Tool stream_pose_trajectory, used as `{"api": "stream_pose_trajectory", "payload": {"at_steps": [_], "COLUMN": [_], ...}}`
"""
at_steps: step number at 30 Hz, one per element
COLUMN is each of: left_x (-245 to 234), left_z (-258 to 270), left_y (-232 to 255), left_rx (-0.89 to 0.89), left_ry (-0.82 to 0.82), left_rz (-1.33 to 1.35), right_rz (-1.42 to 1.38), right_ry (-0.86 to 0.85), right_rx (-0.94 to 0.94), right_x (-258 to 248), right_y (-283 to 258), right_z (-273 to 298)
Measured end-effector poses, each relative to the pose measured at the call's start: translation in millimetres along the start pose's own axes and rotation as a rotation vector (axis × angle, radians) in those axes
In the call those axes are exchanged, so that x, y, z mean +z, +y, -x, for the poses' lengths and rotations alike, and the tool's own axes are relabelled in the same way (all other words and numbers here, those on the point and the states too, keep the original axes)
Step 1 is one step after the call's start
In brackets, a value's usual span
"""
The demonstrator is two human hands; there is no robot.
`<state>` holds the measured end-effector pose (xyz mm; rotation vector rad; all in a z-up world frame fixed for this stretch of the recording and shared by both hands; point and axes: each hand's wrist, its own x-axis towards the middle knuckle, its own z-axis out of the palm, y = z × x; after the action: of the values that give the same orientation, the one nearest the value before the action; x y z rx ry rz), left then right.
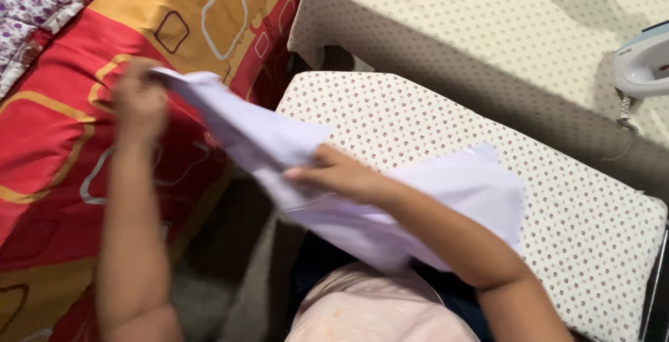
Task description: The person irons a light purple shirt on an ironing board, repeatedly smoothing the fabric with an electric iron. The person adjusts the shirt's position and folds sections while ironing different areas.
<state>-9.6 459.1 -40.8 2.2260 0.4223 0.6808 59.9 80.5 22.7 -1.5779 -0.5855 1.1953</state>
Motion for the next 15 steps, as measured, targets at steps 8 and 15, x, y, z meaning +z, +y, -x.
{"api": "stream_pose_trajectory", "payload": {"at_steps": [8, 15], "left_x": [-82, -49], "left_z": [-60, -147], "left_y": [-26, -11], "left_rx": [0.093, 0.19], "left_ry": [0.23, 0.075], "left_rz": [-0.057, -0.264], "right_rz": [-0.306, -0.315], "right_ry": [-0.265, -0.264], "right_rx": [-0.406, -0.607], "right_x": [142, 144], "right_y": [-35, -81], "right_z": [-65, -44]}}
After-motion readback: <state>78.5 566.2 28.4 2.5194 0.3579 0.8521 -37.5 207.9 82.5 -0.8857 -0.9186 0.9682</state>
